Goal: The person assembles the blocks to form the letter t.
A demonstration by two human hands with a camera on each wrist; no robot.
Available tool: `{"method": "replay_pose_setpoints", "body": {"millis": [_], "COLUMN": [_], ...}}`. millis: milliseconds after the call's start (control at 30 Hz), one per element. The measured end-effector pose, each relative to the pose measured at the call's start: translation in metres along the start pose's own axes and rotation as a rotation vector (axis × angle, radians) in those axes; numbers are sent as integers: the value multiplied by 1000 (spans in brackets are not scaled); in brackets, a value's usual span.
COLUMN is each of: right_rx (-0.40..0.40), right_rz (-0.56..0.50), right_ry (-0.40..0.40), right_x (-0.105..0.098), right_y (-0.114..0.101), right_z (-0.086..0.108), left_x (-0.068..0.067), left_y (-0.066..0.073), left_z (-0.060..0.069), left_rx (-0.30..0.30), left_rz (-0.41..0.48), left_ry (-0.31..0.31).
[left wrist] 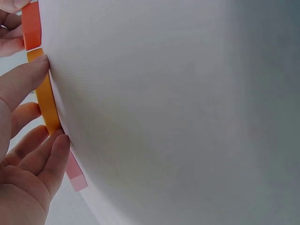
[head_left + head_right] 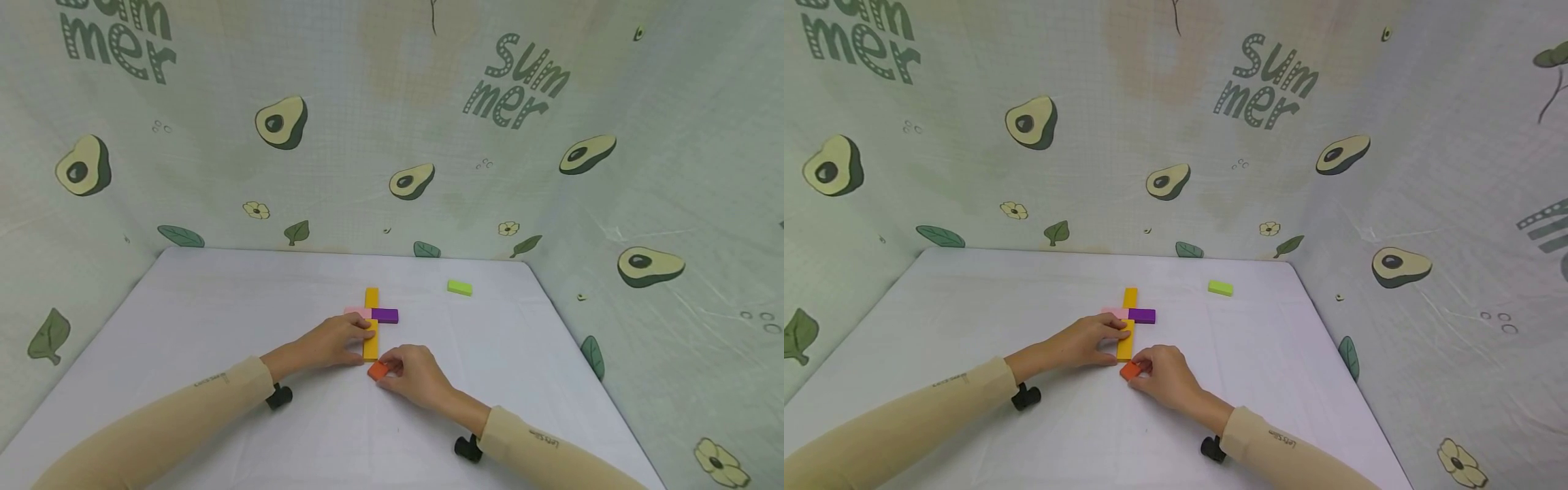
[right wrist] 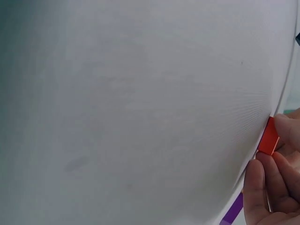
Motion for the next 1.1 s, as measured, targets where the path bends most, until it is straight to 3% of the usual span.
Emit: {"method": "replay_pose_setpoints", "body": {"millis": [1100], "right_rx": [21], "right_rz": [-47], "right_ry": [20], "right_x": [-1], "right_y": [-2], "right_z": [-3], "left_x": [-3], "left_y": [4], "left_z": [1], "left_rx": [34], "left_rz": [-16], "left_ry": [14]}}
Point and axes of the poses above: each hand's wrist, its own z-axis away from the middle knuckle, its own x-axis out of the palm, y = z × x, the point moved 7 cm from there along -z, towards the middle knuckle, and after that the axes turned 1 degree about -y, right-handed, at the moved point
